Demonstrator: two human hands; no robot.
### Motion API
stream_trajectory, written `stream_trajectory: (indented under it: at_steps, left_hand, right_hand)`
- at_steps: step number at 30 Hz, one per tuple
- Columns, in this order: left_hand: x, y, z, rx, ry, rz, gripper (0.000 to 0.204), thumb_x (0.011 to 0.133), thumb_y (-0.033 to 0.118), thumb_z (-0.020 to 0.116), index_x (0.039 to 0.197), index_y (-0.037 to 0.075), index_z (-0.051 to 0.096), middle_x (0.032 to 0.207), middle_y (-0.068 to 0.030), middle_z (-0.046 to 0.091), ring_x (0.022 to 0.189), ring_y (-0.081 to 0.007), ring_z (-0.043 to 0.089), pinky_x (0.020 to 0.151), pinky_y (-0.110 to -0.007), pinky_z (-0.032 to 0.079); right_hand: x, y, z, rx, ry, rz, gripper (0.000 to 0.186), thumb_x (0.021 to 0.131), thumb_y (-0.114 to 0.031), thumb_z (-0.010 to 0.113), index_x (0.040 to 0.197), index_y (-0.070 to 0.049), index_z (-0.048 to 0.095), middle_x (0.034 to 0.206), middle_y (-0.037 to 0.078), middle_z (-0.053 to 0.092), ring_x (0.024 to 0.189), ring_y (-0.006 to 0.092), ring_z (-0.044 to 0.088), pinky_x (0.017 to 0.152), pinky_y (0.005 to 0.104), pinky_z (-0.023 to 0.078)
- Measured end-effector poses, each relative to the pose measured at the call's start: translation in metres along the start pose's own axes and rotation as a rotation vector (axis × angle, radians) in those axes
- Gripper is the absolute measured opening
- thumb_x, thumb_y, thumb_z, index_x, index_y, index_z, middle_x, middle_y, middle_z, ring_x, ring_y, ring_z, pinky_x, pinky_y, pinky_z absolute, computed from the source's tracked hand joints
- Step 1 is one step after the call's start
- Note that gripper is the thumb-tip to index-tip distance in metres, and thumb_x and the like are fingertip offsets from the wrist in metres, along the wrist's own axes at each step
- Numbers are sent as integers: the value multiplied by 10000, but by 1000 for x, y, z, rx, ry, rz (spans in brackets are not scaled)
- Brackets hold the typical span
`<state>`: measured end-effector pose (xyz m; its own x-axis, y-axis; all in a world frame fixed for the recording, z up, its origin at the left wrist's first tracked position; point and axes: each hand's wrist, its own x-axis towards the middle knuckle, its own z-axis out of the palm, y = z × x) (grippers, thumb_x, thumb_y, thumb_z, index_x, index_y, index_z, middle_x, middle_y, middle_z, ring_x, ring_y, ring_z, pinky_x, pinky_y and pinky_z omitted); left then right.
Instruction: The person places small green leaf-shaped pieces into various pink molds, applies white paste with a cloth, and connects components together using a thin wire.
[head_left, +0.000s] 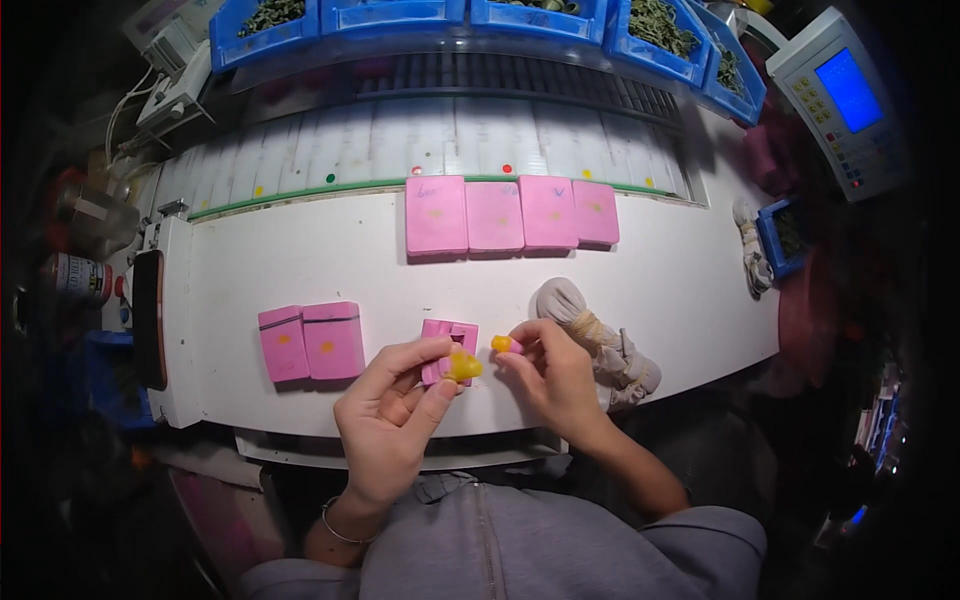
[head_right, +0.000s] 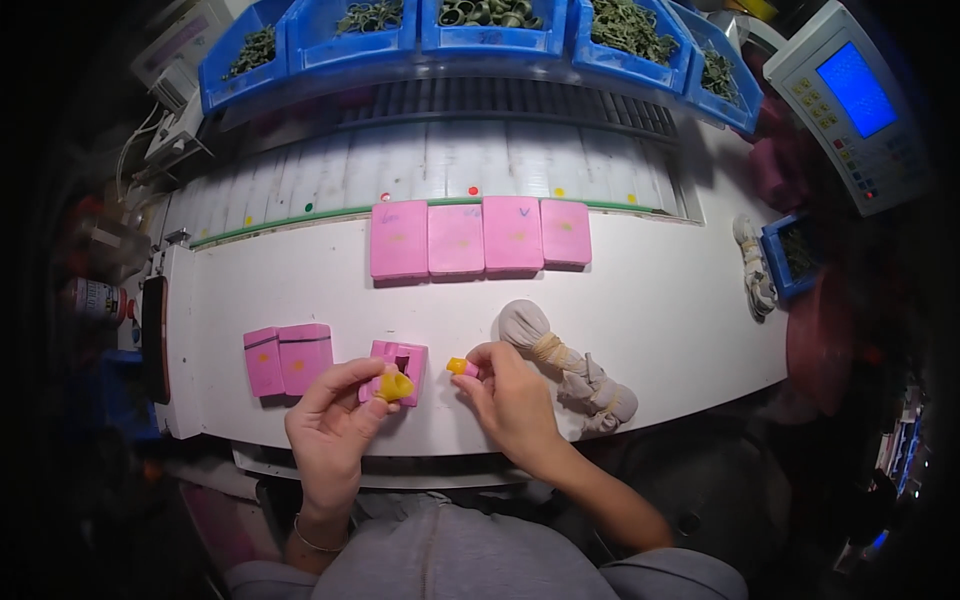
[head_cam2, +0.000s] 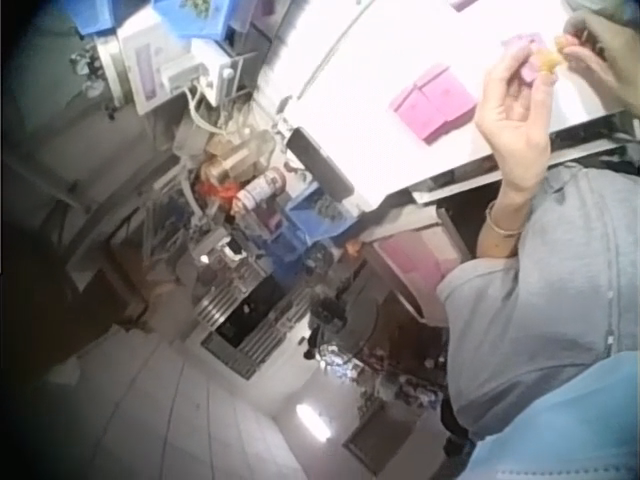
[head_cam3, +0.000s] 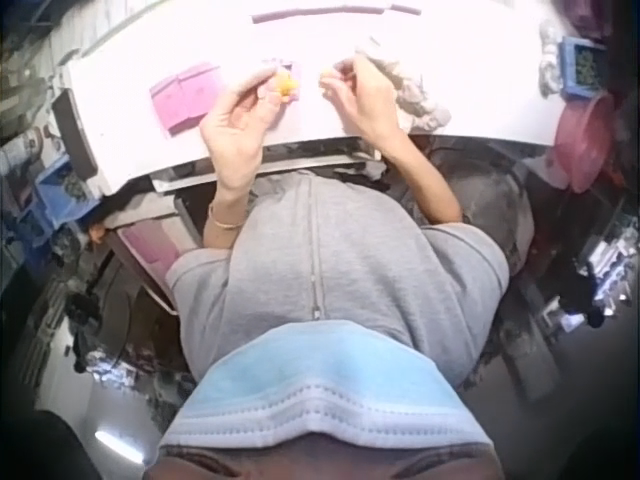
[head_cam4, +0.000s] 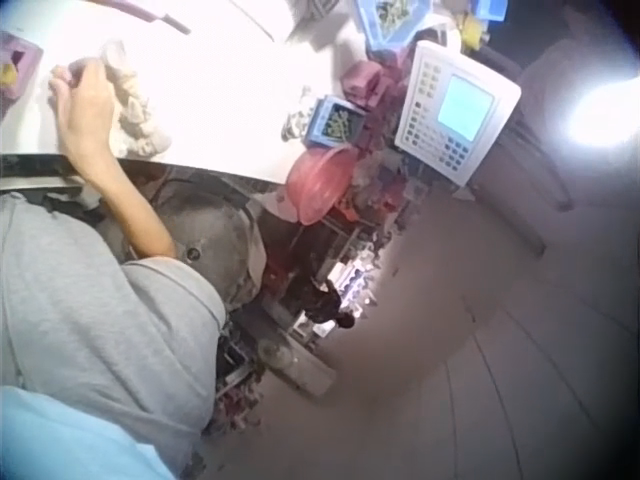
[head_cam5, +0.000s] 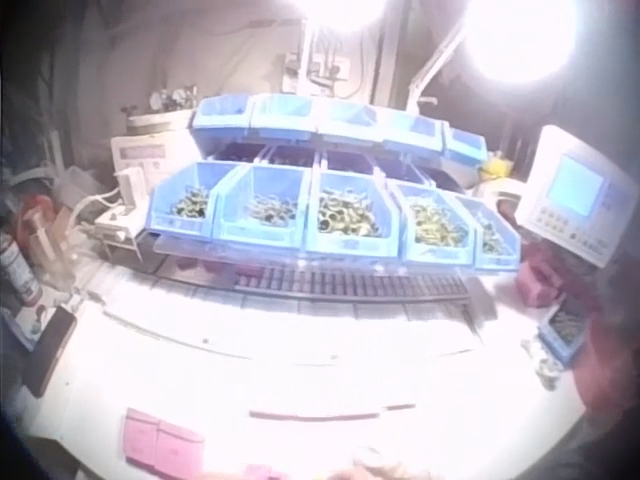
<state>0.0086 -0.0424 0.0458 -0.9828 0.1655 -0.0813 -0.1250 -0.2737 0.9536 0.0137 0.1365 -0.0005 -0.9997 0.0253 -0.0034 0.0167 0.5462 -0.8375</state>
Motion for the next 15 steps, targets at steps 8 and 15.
stream_trajectory:
  at_steps: [8, 15]
  left_hand:
    - [1, 2, 8, 118, -41, 86, 261, 797, -119, 573, 1055, -85, 555, 1047, -125, 551, 991, -176, 574, 851, -257, 492]
    - [2, 3, 20, 256, -78, 257, 252, 754, -111, 625, 998, -49, 606, 1010, -140, 599, 929, -191, 606, 820, -264, 507]
  right_hand:
    - [-5, -47, -36, 732, -108, 123, 200, 815, -24, 645, 987, 39, 565, 769, 56, 596, 573, 46, 538, 467, 164, 418]
    - [-4, -48, -44, 820, -154, 239, 119, 837, -46, 631, 899, 36, 572, 689, 60, 586, 501, 30, 489, 414, 161, 364]
